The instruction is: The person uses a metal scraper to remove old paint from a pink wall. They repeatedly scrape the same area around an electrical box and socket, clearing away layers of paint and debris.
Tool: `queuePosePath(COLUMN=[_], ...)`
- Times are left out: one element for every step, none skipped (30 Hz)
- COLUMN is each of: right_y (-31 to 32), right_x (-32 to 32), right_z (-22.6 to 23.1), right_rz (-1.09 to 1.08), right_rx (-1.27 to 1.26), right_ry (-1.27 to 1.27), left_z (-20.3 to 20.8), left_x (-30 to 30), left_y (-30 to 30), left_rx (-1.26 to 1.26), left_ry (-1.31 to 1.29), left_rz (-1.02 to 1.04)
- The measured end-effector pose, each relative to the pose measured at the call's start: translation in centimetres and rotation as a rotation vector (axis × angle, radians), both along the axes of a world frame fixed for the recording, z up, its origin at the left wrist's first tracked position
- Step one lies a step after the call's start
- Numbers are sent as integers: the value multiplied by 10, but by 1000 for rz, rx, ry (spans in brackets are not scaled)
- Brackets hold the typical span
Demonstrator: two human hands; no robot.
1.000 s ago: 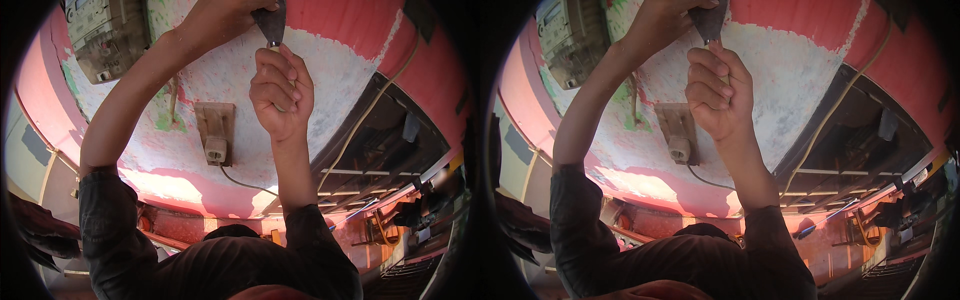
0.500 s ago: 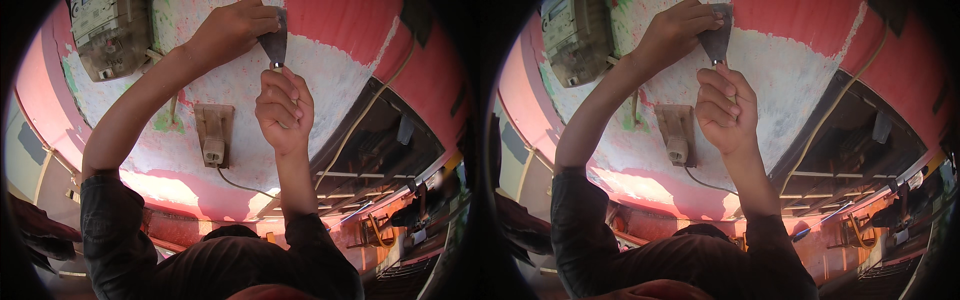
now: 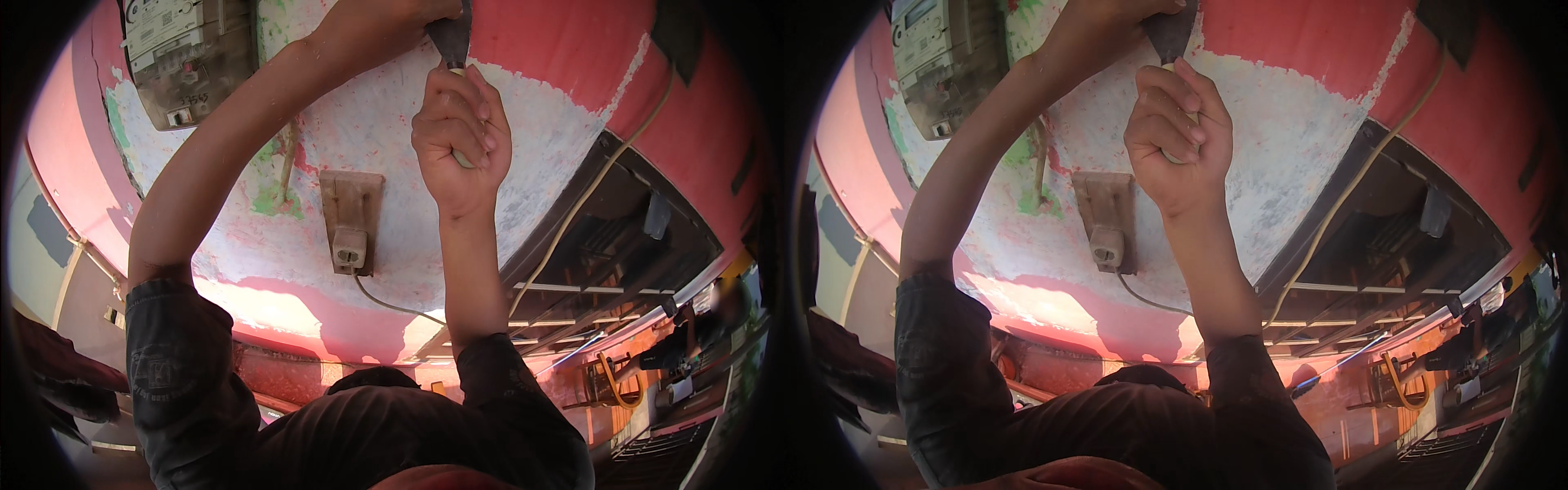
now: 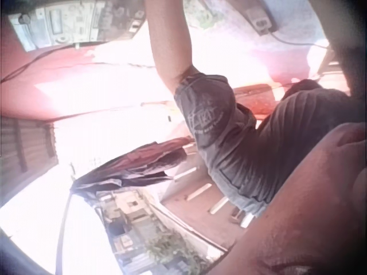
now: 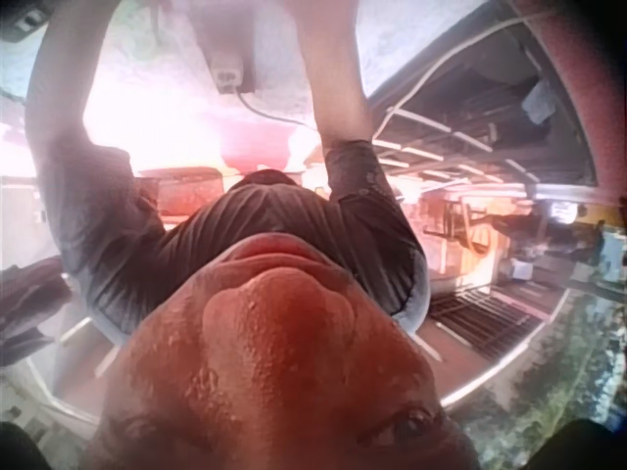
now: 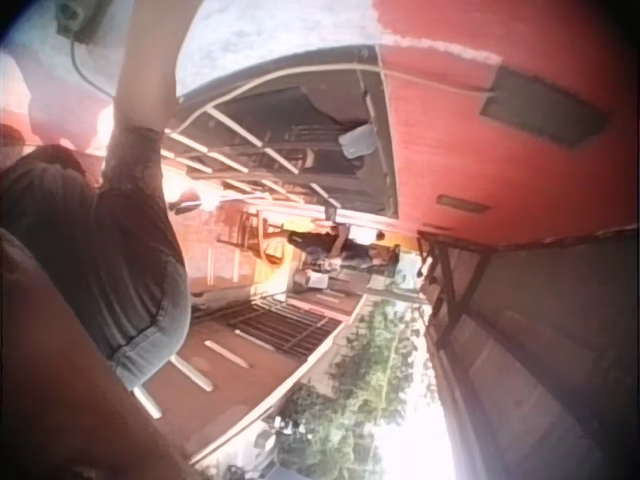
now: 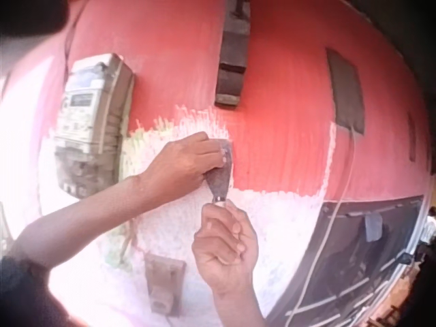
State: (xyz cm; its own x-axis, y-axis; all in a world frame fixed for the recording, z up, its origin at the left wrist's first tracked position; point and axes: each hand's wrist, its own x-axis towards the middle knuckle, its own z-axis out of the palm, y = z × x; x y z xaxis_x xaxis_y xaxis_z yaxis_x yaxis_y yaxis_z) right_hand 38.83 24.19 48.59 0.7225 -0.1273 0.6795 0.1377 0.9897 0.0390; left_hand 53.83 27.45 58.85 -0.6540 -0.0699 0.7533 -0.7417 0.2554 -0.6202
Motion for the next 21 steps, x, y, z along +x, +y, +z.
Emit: queuePosePath(right_y=[-1,-1,-1,-3,-5,-6,-6,-5,-2,1,3,1,-3,-6,-7,-8,-7,-5,1,3,-2], right_x=[-6,-9,-8,-5,-3,-1,1,1,-1,-8,-11,-9,-6,-4,-1,3,4,-3,-11,-14,-12], right_z=[-8,-13,-8,0,8,11,14,15,9,1,-3,-2,7,15,20,24,26,18,8,0,-1], right_rz=[22,43,35,26,15,0,-16,-32,-10,0,11,-2,-22,-42,-63,-85,-106,-92,-62,-33,-72], right_rx=[8,16,-9,-35,-60,-58,-55,-54,-25,0,25,1,-32,-65,-78,-91,-104,-73,-44,-15,-81], right_ry=[12,24,1,-21,-44,-38,-33,-28,-8,6,21,13,2,-8,-3,1,5,29,42,54,46], left_z=[-4,-9,-10,0,9,16,18,14,5,-5,-10,-7,4,19,26,28,22,11,4,-2,-7], left_x=[0,1,-1,-1,-1,0,0,1,3,0,-1,1,1,1,3,2,2,-3,-3,1,2], left_y=[-2,-4,-4,-2,-1,-2,-1,-1,-2,-6,-9,-9,-9,-9,-8,-9,-9,-10,-8,-10,-13], left_rx=[-4,-9,-14,-26,-41,-53,-64,-62,-54,-51,-47,-23,-56,-89,-115,-142,-103,-60,-19,-25,-36], left_ry=[-3,-6,-9,-24,-25,-21,-17,-24,-14,-8,-2,-2,-16,-29,-34,-56,-36,-13,-1,6,16], left_rz=[-27,-56,-84,-58,-29,1,30,36,-12,-72,-131,-93,-71,-50,-22,-20,-20,-35,-33,-17,-8])
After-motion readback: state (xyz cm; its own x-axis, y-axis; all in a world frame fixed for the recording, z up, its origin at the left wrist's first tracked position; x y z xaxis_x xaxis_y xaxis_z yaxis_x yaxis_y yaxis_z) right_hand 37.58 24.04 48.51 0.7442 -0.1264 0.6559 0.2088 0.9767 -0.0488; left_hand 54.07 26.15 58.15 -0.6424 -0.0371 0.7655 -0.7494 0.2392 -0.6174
